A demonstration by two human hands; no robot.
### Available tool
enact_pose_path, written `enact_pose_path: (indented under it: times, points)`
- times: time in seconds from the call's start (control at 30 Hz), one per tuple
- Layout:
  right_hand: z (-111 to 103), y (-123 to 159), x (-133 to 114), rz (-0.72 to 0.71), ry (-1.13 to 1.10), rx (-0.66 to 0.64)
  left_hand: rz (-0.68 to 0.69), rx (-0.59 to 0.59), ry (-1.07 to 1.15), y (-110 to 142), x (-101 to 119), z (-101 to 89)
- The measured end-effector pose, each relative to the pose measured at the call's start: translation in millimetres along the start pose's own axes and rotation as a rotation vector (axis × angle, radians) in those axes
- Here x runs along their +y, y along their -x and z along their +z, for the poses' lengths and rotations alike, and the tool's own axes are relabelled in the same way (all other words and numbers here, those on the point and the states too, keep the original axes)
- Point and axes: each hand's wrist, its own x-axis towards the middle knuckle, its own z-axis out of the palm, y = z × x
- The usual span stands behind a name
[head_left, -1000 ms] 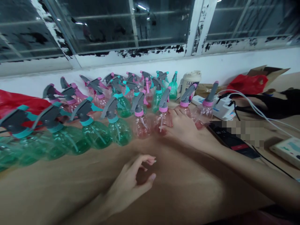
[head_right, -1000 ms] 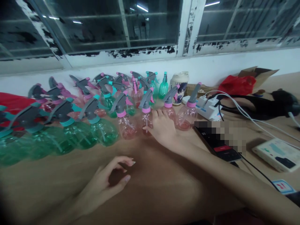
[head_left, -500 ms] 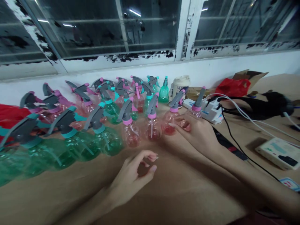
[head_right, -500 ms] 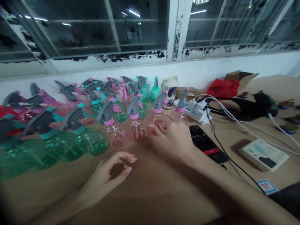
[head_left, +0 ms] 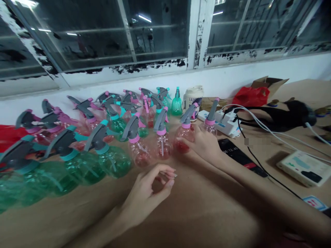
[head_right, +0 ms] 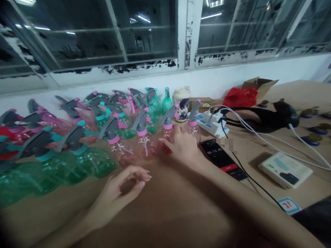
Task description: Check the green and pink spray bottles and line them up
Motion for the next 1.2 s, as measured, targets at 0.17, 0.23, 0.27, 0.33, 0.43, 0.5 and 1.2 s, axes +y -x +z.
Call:
enact_pose_path:
  times: [0.17, 0.23, 0.27, 0.33, 0.43, 0.5, 1.2]
  points:
    - [-15, 26, 3, -0.045, -0.008, -0.033, -0.037, 0.011, 0.045, -4, 7, -0.4]
    - [-22, 42, 2, -0.067, -0.016, -0.036, -0.043, 0.029, 0.074, -8, 11, 0.9]
    - [-26, 50, 1, -0.089, -0.017, -0.029, -0.041, 0.047, 0.088, -11, 13, 1.9]
    - [-33, 66, -4, -0.155, -0.024, -0.01, -0.019, 0.083, 0.097, -16, 17, 4.0]
    - [-42, 89, -16, -0.238, -0.07, -0.031, 0.026, 0.092, 0.082, -22, 28, 7.4]
    - [-44, 101, -26, -0.293, -0.116, -0.019, 0.043, 0.061, 0.107, -23, 35, 9.7]
    - [30, 85, 23, -0.56, -0.361, -0.139, 0.167, 0.261, 0.069, -4, 14, -8.8]
